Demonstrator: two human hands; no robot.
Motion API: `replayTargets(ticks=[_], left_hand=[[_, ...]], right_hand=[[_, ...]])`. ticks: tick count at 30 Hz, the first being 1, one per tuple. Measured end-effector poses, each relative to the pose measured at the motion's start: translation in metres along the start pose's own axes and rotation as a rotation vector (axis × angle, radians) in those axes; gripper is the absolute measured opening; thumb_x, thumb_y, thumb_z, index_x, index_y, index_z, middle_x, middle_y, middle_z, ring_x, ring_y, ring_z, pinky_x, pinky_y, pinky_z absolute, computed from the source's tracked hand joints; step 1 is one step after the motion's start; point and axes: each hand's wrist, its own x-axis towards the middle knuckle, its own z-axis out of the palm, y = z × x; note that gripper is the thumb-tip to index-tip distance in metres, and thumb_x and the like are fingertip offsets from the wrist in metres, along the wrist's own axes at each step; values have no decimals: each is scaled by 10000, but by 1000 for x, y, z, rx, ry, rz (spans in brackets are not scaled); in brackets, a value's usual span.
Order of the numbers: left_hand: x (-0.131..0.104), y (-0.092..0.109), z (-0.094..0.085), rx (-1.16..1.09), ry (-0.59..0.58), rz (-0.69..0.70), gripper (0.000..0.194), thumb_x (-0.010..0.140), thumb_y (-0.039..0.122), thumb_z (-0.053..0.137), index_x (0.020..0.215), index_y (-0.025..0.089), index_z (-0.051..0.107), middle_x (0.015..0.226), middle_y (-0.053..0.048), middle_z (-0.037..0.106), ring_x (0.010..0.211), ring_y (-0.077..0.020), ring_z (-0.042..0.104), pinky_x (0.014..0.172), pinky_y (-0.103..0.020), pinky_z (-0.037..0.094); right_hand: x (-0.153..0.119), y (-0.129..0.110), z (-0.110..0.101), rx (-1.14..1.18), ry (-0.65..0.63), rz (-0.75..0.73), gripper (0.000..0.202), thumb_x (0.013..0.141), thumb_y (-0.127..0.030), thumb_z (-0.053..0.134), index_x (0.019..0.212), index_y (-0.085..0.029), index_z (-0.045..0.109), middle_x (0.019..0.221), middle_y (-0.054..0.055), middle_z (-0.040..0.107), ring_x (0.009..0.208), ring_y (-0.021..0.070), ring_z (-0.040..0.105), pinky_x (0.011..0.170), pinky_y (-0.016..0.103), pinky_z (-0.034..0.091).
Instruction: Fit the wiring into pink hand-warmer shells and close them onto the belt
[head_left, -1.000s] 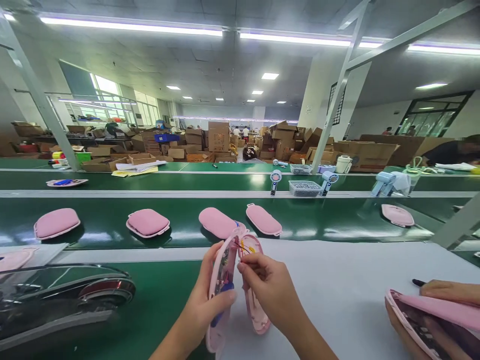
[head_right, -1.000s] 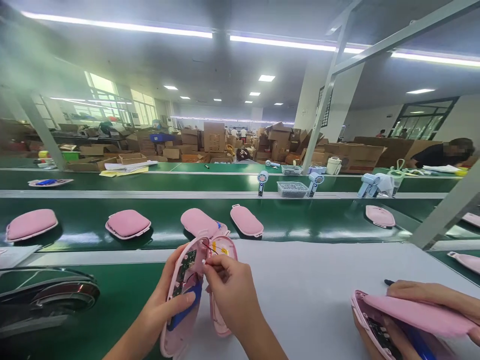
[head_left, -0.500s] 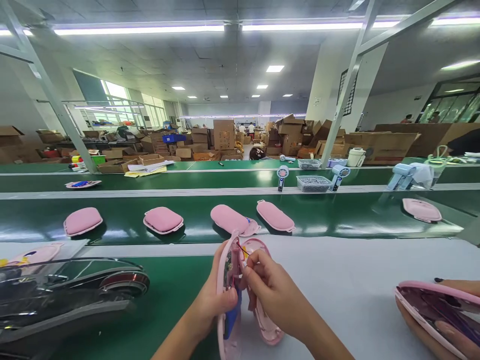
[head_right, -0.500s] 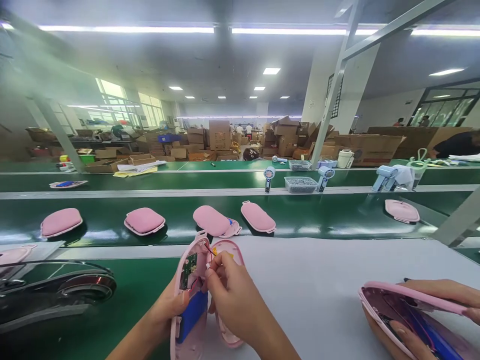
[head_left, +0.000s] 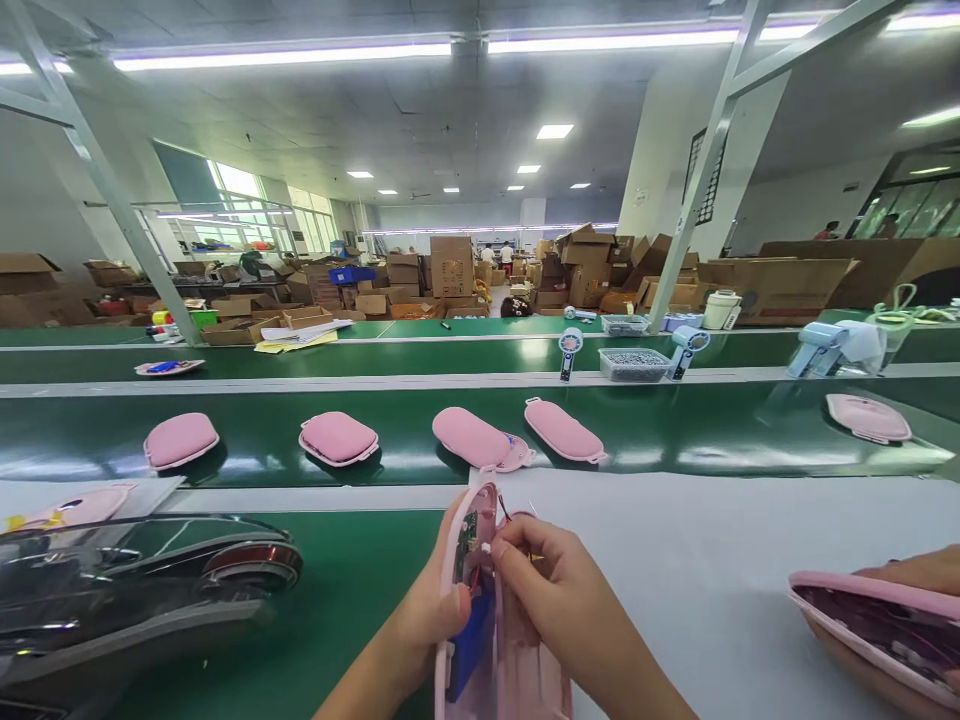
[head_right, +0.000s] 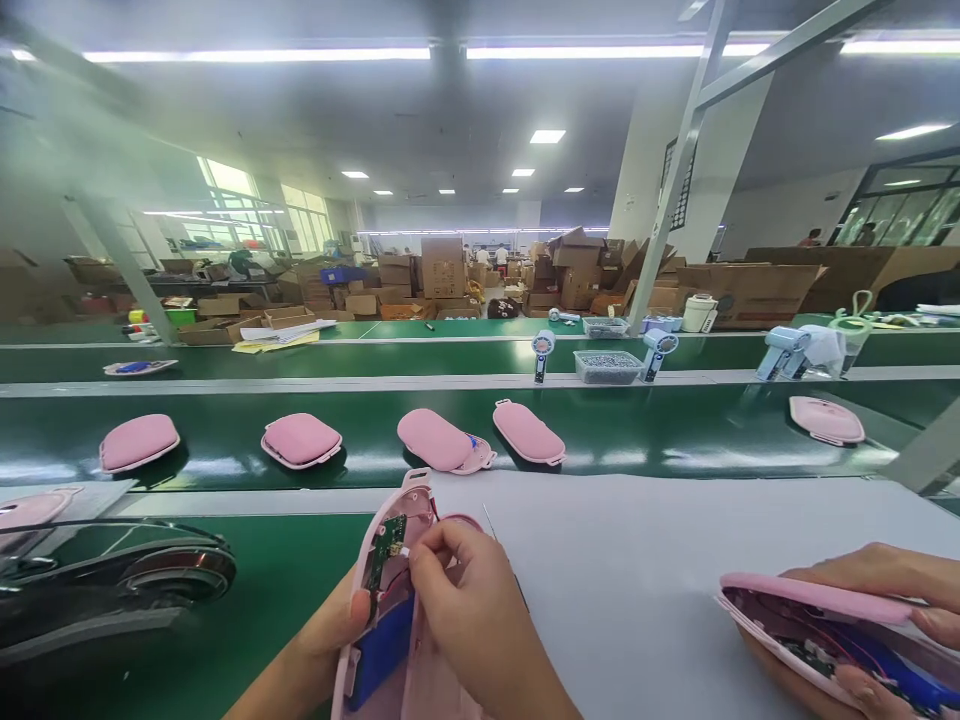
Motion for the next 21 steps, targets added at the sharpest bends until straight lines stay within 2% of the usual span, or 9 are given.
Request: replayTargets(ticks=[3,6,10,16,21], left_hand=[[-1,-2,-2,-10,-15,-4,923,606,564,754,1395,274,371,1379,-98,461,1303,-374,370,1090,-489,282],[-1,-4,-4,-46,-36,-33,941,603,559,752,1409,290,347,1392,-95,453,1289,-389,393,1100,-518,258],[0,-6,-5,-34,-38,-1,918,592,592,746,1385,292,395,1386,-93,464,1264,-386,428,1111,-503,247],[-2,0,-4,-22,-62,-40,934,629,553,744,1418,285,321,1348,-110,488,1228,-364,470,1094,-493,280],[-2,2,-6,52,-100,-38,888,634,569,744,1381,272,368,1248,-108,551,1184,-345,503,1054,-474,337]], right_hand=[[-1,1,1,-85,35,-28,196,751,-372,535,671,-197,500,510,-64,423,436,75,363,412,182,288],[-1,2,3,-170,65,-96,177,766,-343,493,676,-192,515,562,-40,456,484,85,377,426,185,281],[0,5,4,-218,76,-120,150,776,-299,474,674,-191,492,588,-29,481,515,93,404,462,193,304],[1,11,1,-388,77,-220,156,803,-253,435,662,-196,472,601,-23,470,536,104,385,485,207,287],[0,14,3,-556,117,-334,189,818,-260,386,642,-199,412,629,-3,507,560,122,418,520,229,291]])
